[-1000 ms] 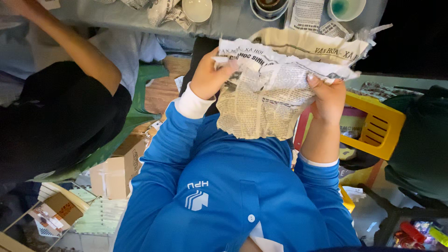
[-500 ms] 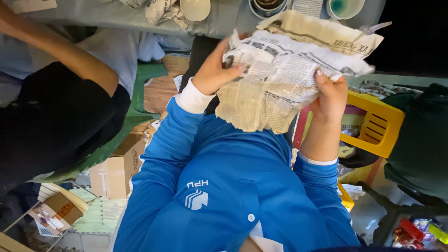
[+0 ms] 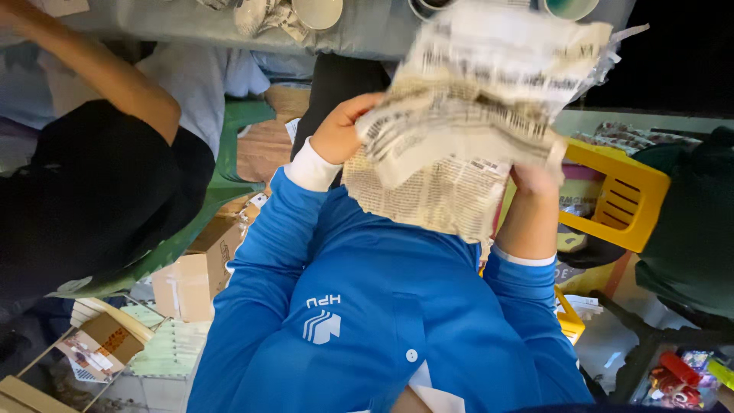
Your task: The person sits at a table and wraps ceramic bowls and cups in sheets of newspaper, folding and crumpling the paper around each piece and placing the wrapped items on the table with other already wrapped ceramics.
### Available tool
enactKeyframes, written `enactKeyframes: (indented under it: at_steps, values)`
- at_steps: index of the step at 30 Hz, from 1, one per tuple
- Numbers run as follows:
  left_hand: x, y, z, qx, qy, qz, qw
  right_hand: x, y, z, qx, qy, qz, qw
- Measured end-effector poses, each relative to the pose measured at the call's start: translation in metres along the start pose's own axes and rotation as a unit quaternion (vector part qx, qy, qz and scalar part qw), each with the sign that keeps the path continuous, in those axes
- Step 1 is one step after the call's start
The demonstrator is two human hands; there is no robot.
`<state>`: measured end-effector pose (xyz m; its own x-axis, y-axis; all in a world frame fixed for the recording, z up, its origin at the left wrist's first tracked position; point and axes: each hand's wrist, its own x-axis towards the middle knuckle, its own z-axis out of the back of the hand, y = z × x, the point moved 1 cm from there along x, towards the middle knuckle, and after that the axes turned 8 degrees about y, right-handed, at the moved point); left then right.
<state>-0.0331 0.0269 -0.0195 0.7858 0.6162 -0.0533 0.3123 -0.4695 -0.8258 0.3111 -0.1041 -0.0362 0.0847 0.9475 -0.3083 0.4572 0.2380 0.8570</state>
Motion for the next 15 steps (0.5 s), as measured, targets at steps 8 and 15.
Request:
enactKeyframes:
  at_steps: [8,15]
  values:
    - [-0.006,-0.003,0.001,-0.069,0.029,-0.011,0.997,-0.006,0.047,-0.03,-0.181,0.15,0.091,0.968]
    - [0.0,-0.007,-0.004,-0.082,0.006,-0.034,0.996,-0.008,0.072,-0.048,-0.287,0.235,0.112,0.922]
